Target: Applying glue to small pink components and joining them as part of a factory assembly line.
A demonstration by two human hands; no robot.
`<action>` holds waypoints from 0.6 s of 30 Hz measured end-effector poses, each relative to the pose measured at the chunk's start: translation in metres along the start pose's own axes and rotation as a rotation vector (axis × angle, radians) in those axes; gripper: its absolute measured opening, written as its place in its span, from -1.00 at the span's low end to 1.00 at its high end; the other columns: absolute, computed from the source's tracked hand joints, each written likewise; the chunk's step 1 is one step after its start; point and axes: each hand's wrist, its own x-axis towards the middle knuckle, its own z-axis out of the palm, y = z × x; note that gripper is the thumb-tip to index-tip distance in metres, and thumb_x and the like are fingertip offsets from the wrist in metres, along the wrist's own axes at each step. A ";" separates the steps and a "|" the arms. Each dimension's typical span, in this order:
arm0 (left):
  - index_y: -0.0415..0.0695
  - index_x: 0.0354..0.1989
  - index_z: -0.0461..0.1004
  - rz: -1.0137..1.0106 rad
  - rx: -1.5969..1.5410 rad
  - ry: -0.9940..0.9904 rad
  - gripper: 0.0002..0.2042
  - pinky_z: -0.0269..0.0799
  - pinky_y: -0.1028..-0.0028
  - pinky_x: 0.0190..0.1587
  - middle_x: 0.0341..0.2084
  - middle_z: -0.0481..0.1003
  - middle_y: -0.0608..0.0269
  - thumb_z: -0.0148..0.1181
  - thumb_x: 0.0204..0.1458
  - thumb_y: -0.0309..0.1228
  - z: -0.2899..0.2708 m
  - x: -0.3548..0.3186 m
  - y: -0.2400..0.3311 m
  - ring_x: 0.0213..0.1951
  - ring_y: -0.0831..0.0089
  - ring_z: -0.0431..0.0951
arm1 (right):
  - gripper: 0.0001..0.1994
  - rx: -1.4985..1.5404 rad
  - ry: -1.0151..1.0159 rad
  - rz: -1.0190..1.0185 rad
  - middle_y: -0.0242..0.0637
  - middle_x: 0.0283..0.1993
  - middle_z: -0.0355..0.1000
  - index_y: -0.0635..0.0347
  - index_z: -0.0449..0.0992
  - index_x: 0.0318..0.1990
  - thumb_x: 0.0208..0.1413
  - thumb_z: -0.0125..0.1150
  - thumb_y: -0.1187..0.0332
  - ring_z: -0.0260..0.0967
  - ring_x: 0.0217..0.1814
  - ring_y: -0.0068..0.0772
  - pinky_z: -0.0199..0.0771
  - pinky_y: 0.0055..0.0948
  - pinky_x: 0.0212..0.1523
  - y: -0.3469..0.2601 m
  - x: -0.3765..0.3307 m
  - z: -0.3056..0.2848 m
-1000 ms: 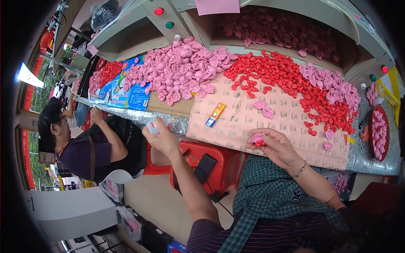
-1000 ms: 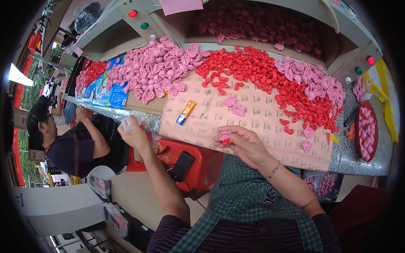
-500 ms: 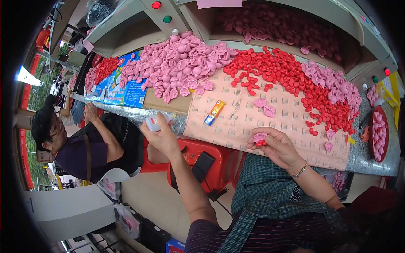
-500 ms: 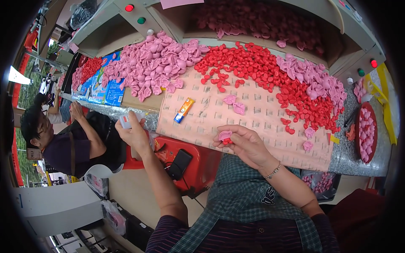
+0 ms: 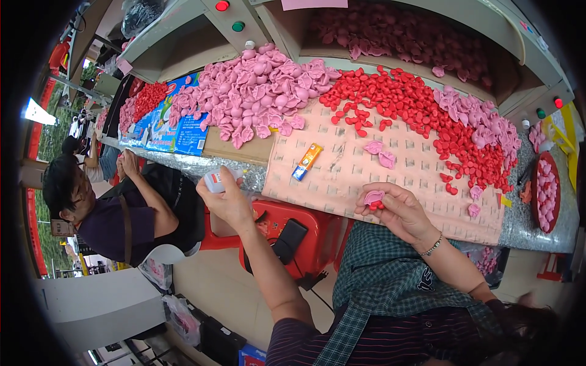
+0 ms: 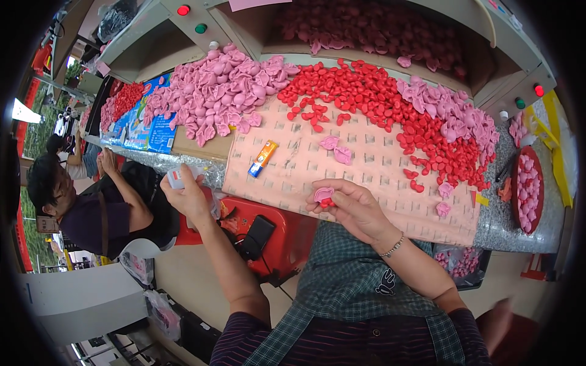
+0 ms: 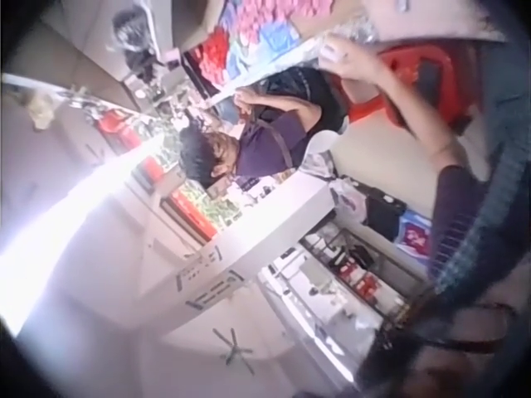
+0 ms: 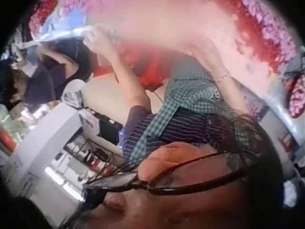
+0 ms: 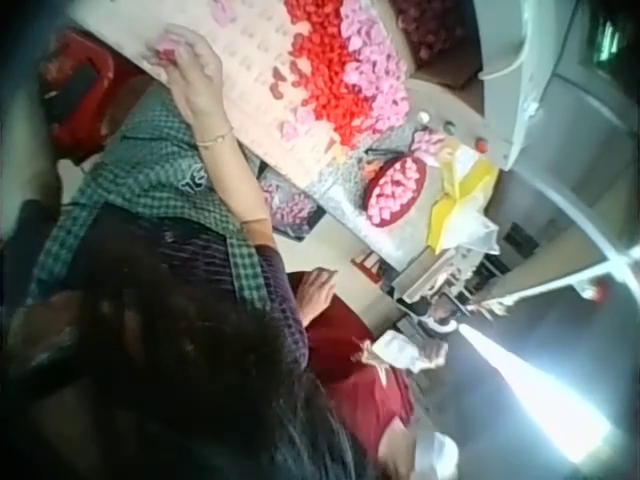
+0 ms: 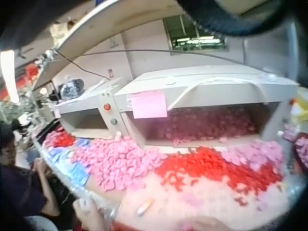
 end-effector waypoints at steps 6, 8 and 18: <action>-0.32 -0.05 0.27 -0.018 -0.071 -0.037 -0.64 0.58 0.54 -0.47 -0.19 0.43 0.01 0.25 0.16 -0.35 0.007 -0.003 -0.003 -0.42 0.42 0.57 | -0.58 -0.002 -0.006 -0.014 -0.05 0.03 0.46 0.38 0.36 0.18 0.32 0.09 0.23 0.46 0.09 -0.17 0.43 -0.23 0.16 0.000 0.000 0.000; -0.32 -0.03 0.28 -0.042 -0.052 -0.038 -0.64 0.56 0.55 -0.49 -0.21 0.44 0.02 0.24 0.17 -0.35 0.007 -0.003 -0.003 -0.44 0.43 0.57 | -0.58 0.004 -0.006 -0.014 -0.05 0.03 0.46 0.38 0.36 0.18 0.32 0.09 0.23 0.46 0.08 -0.17 0.44 -0.24 0.16 0.000 0.000 0.000; -0.33 -0.03 0.28 -0.067 -0.106 -0.048 -0.64 0.51 0.57 -0.53 -0.29 0.46 0.04 0.23 0.17 -0.35 0.009 -0.005 -0.004 -0.52 0.45 0.56 | -0.58 0.000 -0.001 -0.008 -0.05 0.02 0.47 0.37 0.35 0.19 0.33 0.08 0.24 0.47 0.06 -0.19 0.44 -0.26 0.14 -0.001 0.000 0.000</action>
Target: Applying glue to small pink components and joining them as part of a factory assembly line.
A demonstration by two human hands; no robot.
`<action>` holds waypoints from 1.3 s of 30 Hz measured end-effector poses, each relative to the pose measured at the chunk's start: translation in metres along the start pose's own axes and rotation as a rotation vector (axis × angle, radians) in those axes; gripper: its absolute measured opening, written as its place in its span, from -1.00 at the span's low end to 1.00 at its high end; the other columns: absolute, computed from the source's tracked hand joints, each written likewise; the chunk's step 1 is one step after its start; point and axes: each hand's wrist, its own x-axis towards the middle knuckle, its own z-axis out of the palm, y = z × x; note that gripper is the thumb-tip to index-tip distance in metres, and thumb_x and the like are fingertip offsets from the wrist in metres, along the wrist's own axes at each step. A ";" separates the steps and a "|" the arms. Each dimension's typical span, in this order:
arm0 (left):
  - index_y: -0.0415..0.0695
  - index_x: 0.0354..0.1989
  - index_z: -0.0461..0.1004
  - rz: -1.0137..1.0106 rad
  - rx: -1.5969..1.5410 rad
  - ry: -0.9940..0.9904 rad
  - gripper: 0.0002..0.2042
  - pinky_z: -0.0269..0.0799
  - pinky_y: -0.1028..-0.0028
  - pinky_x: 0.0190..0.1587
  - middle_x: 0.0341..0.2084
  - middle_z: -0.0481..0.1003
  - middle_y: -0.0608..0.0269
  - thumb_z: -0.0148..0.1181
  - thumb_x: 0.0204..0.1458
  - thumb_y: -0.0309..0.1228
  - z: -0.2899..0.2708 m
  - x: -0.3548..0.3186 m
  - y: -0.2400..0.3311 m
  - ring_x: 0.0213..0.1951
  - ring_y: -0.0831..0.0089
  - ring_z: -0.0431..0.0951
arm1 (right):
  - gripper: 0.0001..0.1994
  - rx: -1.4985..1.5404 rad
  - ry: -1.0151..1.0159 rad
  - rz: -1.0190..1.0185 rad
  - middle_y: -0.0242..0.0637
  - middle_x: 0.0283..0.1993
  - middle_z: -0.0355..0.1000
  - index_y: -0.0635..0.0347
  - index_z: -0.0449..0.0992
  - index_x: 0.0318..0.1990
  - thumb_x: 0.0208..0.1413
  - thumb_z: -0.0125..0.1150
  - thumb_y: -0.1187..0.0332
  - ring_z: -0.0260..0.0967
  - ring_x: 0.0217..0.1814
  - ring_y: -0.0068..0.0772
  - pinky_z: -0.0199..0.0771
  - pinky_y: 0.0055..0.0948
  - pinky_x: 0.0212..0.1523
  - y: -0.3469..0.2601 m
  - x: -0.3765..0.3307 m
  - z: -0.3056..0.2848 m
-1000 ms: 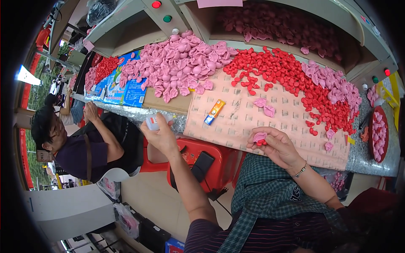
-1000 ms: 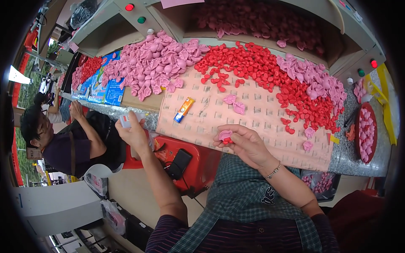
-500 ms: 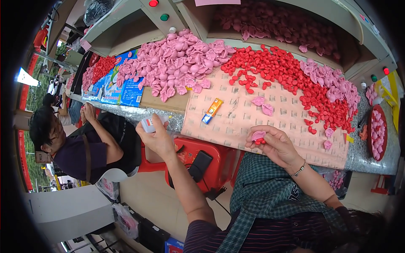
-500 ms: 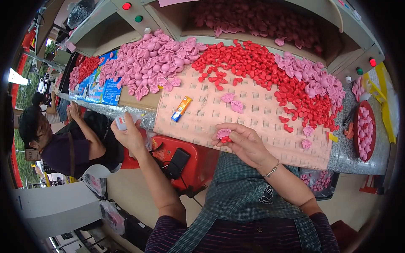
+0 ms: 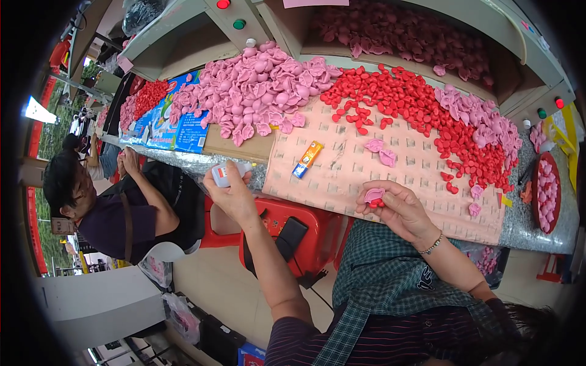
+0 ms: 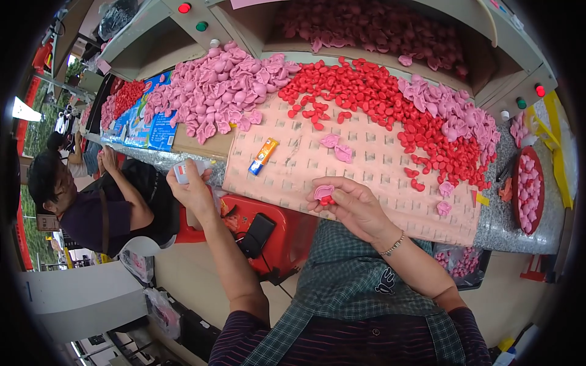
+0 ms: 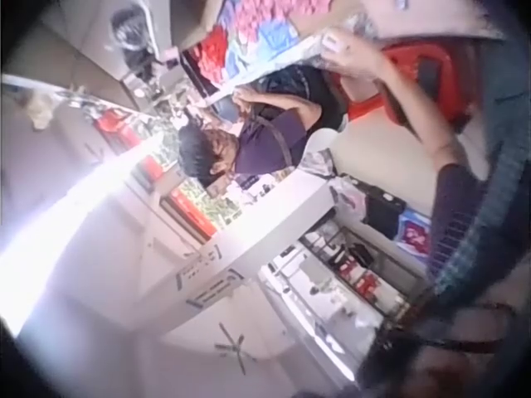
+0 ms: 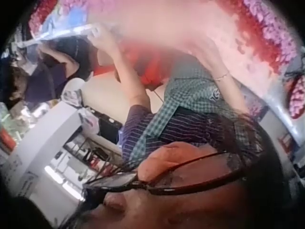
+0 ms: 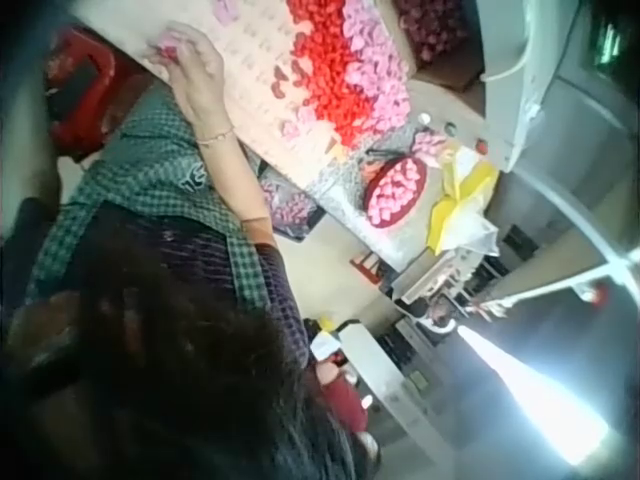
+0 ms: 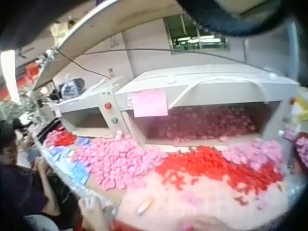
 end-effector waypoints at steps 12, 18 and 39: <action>-0.37 -0.04 0.29 0.040 0.067 0.021 -0.65 0.64 0.49 -0.43 -0.18 0.42 0.00 0.23 0.16 -0.37 0.006 -0.004 0.008 -0.39 0.37 0.60 | -0.58 0.003 -0.005 0.003 -0.05 0.03 0.46 0.37 0.35 0.19 0.34 0.06 0.24 0.46 0.07 -0.19 0.44 -0.26 0.14 0.000 0.000 0.000; -0.38 -0.03 0.29 0.056 0.093 0.029 -0.63 0.59 0.50 -0.47 -0.21 0.44 0.02 0.24 0.16 -0.37 0.009 -0.004 0.007 -0.43 0.41 0.60 | -0.58 0.009 -0.010 -0.002 -0.05 0.03 0.46 0.38 0.35 0.19 0.34 0.07 0.24 0.46 0.06 -0.19 0.44 -0.26 0.14 0.000 0.000 -0.001; -0.37 -0.08 0.33 0.059 0.203 0.071 -0.58 0.43 0.54 -0.60 -0.48 0.52 0.08 0.30 0.12 -0.26 0.007 0.012 0.002 -0.64 0.50 0.50 | -0.60 0.035 -0.012 -0.003 -0.04 0.03 0.46 0.38 0.36 0.18 0.34 0.07 0.25 0.46 0.06 -0.18 0.44 -0.24 0.14 0.001 0.000 -0.002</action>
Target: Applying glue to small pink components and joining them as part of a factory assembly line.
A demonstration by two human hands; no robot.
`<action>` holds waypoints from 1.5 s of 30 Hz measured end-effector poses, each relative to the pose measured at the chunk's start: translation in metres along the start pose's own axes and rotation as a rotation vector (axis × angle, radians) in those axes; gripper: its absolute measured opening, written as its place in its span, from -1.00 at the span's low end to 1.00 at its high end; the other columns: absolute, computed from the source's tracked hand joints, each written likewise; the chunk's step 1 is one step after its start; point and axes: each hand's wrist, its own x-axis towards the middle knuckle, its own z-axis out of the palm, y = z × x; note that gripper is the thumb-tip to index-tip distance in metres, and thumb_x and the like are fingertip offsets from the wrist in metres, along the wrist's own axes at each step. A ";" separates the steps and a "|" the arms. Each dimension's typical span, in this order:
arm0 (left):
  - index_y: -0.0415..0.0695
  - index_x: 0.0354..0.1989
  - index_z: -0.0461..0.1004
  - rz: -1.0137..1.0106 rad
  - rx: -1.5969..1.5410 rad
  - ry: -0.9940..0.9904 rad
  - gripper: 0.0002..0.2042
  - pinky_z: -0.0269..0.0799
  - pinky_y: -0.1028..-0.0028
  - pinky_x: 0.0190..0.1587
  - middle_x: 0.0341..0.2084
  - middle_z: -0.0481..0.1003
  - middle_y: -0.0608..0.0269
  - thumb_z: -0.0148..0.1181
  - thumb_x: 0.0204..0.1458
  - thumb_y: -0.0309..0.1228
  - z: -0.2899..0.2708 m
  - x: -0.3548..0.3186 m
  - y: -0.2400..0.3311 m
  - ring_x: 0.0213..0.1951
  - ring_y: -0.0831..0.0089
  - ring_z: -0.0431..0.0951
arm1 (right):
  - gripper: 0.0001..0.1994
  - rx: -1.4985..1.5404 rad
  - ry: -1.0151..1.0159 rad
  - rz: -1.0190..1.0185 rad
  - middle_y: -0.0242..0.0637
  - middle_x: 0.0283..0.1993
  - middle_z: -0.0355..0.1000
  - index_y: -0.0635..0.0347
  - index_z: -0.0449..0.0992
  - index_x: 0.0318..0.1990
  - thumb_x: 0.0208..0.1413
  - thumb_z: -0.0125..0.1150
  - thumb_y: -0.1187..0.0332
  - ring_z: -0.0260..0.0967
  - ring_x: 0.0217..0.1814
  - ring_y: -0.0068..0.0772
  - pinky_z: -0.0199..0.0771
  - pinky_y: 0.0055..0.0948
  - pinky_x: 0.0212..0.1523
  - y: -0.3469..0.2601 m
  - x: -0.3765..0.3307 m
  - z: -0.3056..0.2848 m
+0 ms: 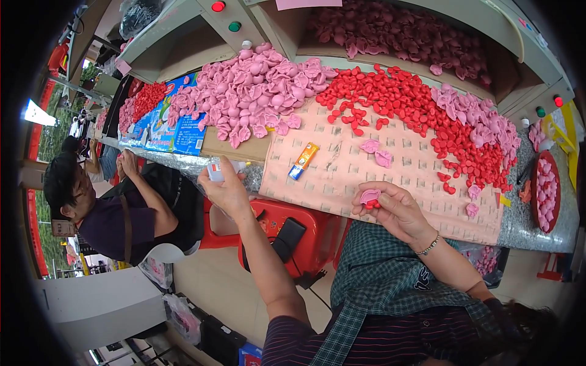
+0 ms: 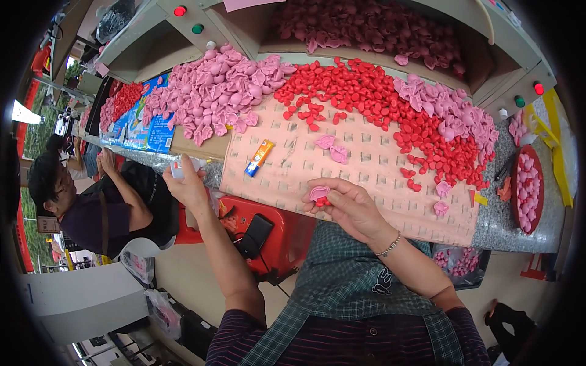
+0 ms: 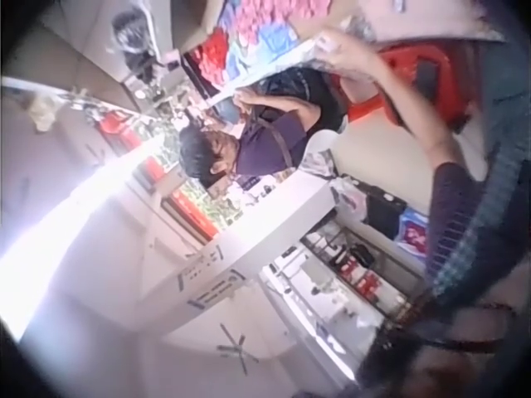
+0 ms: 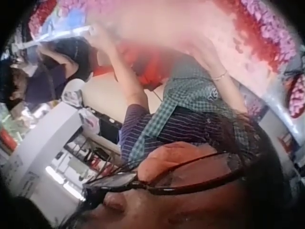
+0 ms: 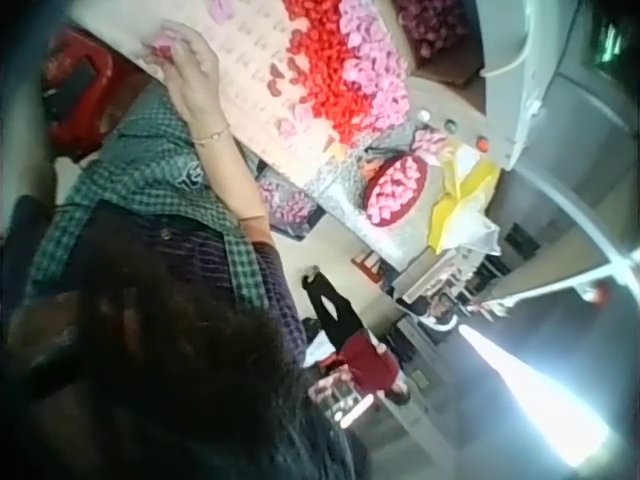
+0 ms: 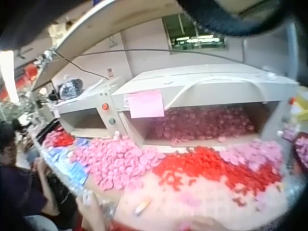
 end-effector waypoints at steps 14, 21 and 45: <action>-0.28 0.15 0.26 -0.423 -0.931 -0.349 -0.59 0.53 0.26 -0.11 -0.16 0.48 -0.03 0.15 0.23 -0.32 -0.021 -0.106 0.039 -0.11 0.21 0.54 | -0.58 0.181 0.043 -0.121 0.06 0.21 0.38 0.27 0.29 0.28 0.32 0.07 0.35 0.43 0.17 -0.08 0.46 -0.15 0.19 -0.003 -0.018 0.001; -0.23 0.05 0.22 -0.531 -1.036 -0.576 -0.56 0.56 0.21 -0.07 -0.23 0.46 0.00 0.14 0.22 -0.16 0.004 -0.217 0.096 -0.16 0.21 0.55 | -0.58 0.206 0.064 -0.198 0.00 0.21 0.39 0.27 0.27 0.31 0.35 0.02 0.36 0.45 0.15 -0.26 0.48 -0.25 0.19 -0.013 -0.045 0.002; -0.25 0.05 0.18 -0.209 -0.777 -0.755 -0.58 0.60 0.21 -0.08 -0.17 0.46 -0.17 0.08 0.27 -0.17 0.030 -0.270 0.127 -0.16 0.10 0.56 | -0.53 0.413 0.085 -0.283 0.10 -0.03 0.50 0.27 0.11 0.39 0.40 -0.09 0.36 0.54 0.00 -0.20 0.54 -0.33 0.07 -0.032 -0.099 -0.023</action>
